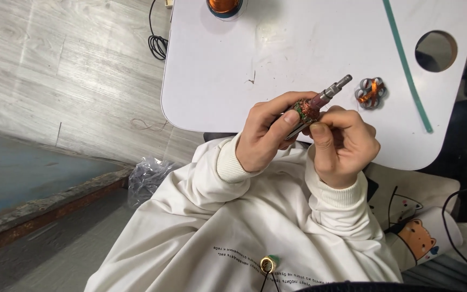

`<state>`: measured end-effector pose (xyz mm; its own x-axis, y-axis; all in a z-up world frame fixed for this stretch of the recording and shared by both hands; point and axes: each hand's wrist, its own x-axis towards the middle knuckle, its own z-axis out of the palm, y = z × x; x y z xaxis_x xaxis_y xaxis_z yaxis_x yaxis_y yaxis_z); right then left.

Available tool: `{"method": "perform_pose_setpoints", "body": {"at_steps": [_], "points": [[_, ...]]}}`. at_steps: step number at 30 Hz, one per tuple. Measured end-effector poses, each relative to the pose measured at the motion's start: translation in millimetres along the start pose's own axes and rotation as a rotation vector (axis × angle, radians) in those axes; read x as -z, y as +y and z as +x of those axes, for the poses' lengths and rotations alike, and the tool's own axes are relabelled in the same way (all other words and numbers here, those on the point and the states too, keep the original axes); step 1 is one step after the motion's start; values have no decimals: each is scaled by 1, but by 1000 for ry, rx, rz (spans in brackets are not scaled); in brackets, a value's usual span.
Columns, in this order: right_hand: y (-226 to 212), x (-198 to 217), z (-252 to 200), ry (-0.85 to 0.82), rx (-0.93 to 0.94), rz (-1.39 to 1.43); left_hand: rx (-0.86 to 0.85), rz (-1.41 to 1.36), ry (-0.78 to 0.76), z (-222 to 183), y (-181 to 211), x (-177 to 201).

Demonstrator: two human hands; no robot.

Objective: Manually winding copper wire onto the slots of a motor armature while seated on the floor.

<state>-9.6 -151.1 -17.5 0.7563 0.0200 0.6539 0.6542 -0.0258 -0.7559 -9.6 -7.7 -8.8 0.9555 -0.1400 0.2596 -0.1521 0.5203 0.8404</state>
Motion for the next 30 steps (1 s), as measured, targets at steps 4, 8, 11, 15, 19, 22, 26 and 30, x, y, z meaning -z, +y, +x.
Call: {"method": "perform_pose_setpoints", "body": {"at_steps": [4, 8, 11, 15, 19, 22, 26, 30], "points": [[-1, 1, 0, 4, 7, 4, 36, -22, -21, -2, 0, 1], [-3, 3, -2, 2, -17, 22, 64, -71, -26, -7, -4, 1], [-1, 2, -6, 7, -22, 40, 56, -63, -26, -5, -2, -1], [-1, 1, -7, 15, -9, 52, 35, -73, -45, -1, -4, -2], [-1, 2, -9, 22, 0, 46, 53, -108, -63, 0, -5, -4], [2, 4, -12, 31, -7, 61, 42, -115, -85, 1, -4, -4], [8, 8, -20, 42, -34, 24, 85, -57, -89, 1, 2, -6], [5, 4, -18, 48, -20, 28, 39, -66, -97, 3, -3, -3]]}}
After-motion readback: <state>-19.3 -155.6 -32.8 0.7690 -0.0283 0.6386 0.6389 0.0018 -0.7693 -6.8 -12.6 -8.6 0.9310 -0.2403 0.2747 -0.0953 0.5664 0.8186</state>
